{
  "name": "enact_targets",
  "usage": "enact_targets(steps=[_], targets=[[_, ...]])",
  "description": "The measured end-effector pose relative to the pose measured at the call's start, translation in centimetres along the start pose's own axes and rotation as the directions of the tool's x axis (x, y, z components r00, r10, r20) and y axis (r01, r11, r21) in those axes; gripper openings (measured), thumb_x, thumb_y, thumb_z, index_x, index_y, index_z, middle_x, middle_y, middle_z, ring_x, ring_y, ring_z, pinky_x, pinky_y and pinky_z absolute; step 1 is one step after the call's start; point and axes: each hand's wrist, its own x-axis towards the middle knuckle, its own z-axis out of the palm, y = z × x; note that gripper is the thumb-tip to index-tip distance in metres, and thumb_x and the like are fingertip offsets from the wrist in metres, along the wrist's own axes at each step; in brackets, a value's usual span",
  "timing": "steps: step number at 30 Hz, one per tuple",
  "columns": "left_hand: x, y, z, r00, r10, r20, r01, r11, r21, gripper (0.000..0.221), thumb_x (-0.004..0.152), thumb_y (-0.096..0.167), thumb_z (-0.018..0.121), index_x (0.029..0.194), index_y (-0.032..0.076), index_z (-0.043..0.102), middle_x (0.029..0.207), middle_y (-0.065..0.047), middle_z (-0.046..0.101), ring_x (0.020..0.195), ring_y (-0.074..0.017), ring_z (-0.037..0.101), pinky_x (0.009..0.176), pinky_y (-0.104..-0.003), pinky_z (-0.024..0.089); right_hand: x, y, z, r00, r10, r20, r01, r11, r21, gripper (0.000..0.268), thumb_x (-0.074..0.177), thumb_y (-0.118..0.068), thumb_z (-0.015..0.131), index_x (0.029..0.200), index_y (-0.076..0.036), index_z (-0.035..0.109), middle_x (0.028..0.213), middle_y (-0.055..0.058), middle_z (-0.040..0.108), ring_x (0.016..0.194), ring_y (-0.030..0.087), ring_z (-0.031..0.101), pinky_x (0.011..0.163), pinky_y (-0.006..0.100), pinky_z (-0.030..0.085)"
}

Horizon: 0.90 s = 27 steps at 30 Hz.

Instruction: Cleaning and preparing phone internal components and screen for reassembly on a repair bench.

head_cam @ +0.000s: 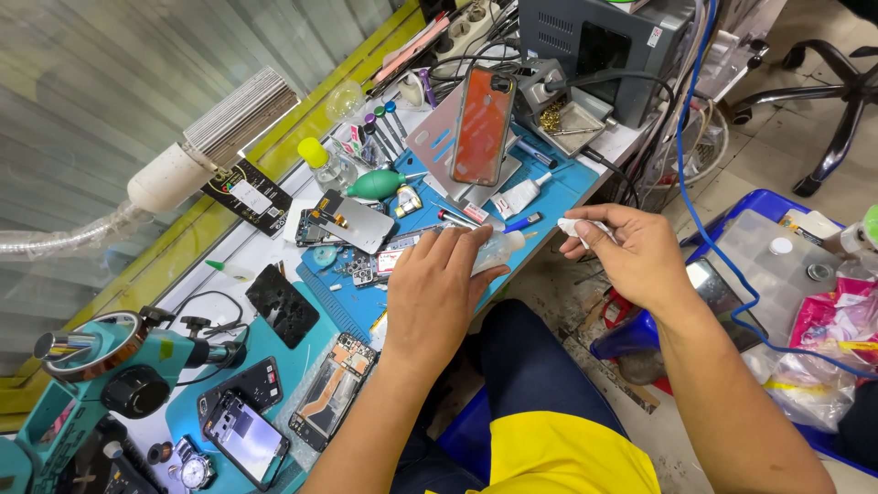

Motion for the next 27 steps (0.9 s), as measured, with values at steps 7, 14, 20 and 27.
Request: enact_targets(steps=[7, 14, 20, 27], targets=[[0.1, 0.1, 0.2, 0.999, -0.007, 0.034, 0.007, 1.0, 0.009, 0.04, 0.093, 0.034, 0.077, 0.123, 0.009, 0.069, 0.1, -0.009, 0.07, 0.091, -0.0264, 0.068, 0.072, -0.037, 0.053, -0.2, -0.8, -0.1, 1.0, 0.015, -0.018, -0.015, 1.0, -0.013, 0.025, 0.104, 0.001, 0.058, 0.125, 0.007, 0.07, 0.085, 0.023, 0.076, 0.079, 0.023, 0.077, 0.078, 0.034, 0.062], [0.1, 0.2, 0.2, 0.999, -0.018, 0.041, 0.018, 1.0, -0.003, 0.04, 0.093, 0.034, 0.076, 0.123, 0.009, 0.068, 0.1, -0.01, 0.071, 0.092, -0.0274, 0.069, 0.072, -0.037, 0.053, -0.2, -0.8, -0.2, 1.0, 0.014, -0.026, -0.014, 1.0, -0.004, 0.025, 0.103, 0.001, 0.059, 0.124, 0.007, 0.07, 0.085, 0.024, 0.076, 0.079, 0.024, 0.077, 0.077, 0.034, 0.061], [0.2, 0.3, 0.0, 0.999, -0.026, 0.045, 0.027, 0.999, -0.021, 0.039, 0.093, 0.032, 0.078, 0.122, 0.008, 0.068, 0.099, -0.01, 0.071, 0.091, -0.0273, 0.069, 0.072, -0.037, 0.053, -0.2, -0.6, -0.4, 1.0, 0.019, -0.024, -0.018, 1.0, 0.013, 0.025, 0.103, 0.002, 0.059, 0.124, 0.007, 0.07, 0.085, 0.025, 0.075, 0.078, 0.025, 0.076, 0.077, 0.034, 0.061], [0.0, 0.3, 0.4, 1.0, -0.009, -0.01, 0.009, 1.0, 0.0, 0.04, 0.09, 0.035, 0.079, 0.12, 0.01, 0.068, 0.096, -0.007, 0.068, 0.086, -0.0256, 0.068, 0.068, -0.036, 0.052, -0.5, -1.4, -0.1, 1.0, -0.013, -0.027, 0.013, 1.0, 0.019, 0.022, 0.102, 0.001, 0.062, 0.119, 0.009, 0.072, 0.081, 0.023, 0.075, 0.074, 0.022, 0.075, 0.074, 0.034, 0.062]])
